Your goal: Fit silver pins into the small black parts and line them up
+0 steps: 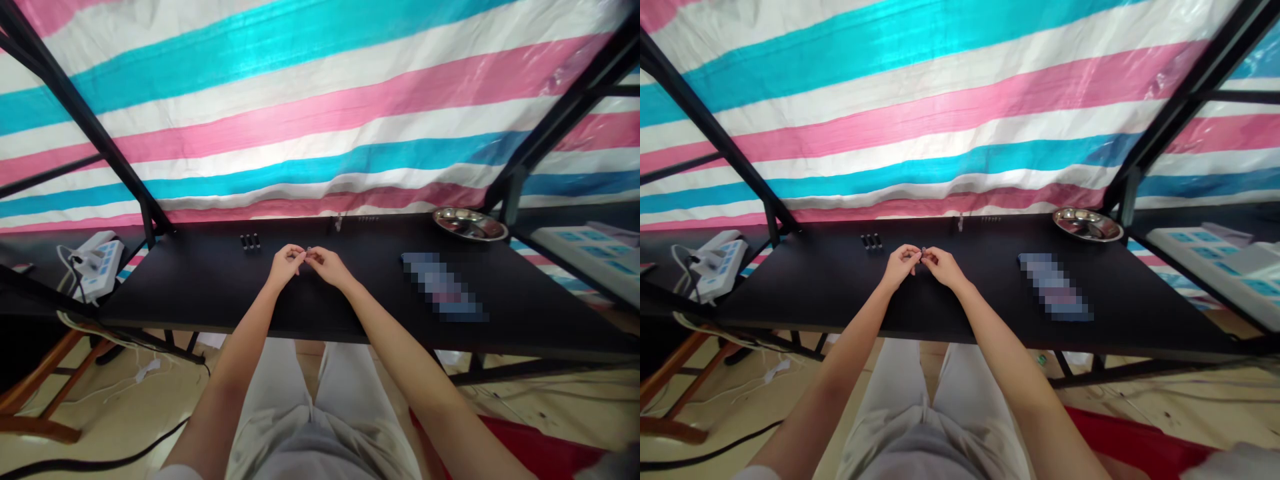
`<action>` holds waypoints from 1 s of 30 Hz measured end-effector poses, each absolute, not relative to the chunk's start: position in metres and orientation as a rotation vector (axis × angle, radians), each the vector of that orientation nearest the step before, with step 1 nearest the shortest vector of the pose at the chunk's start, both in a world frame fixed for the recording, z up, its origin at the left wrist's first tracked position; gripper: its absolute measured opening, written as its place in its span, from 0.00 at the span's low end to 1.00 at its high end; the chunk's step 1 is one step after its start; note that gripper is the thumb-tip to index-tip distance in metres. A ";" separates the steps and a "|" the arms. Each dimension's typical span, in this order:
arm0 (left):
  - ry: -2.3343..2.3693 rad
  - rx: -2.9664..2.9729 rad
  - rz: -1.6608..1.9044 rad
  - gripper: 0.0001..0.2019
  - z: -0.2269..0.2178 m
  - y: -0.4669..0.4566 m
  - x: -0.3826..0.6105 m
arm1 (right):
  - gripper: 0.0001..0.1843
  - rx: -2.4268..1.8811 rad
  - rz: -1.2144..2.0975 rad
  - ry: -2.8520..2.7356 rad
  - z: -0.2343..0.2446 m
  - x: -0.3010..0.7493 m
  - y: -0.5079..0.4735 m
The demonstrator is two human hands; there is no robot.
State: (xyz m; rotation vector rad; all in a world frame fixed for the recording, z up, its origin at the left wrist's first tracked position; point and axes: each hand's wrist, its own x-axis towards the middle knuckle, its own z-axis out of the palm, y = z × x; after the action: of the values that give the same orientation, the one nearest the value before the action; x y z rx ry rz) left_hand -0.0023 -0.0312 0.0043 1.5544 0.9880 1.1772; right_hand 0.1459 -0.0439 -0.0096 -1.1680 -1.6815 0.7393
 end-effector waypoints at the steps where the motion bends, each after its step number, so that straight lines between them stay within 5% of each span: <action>1: 0.982 1.539 1.170 0.11 0.005 -0.032 -0.002 | 0.13 -1.169 0.730 -1.701 -0.010 0.146 -0.044; 14: 1.062 1.515 1.260 0.11 0.004 -0.030 -0.003 | 0.12 -1.265 0.638 -1.686 -0.015 0.148 -0.036; 30: 1.286 1.966 1.229 0.09 -0.005 -0.030 -0.009 | 0.08 -1.881 0.240 -1.657 -0.007 0.201 0.035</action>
State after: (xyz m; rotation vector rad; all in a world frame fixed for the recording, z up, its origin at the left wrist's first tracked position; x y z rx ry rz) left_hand -0.0087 -0.0296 -0.0054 1.9661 1.2863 1.2293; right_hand 0.2012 0.0355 -0.0067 -1.8808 -1.6572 0.2398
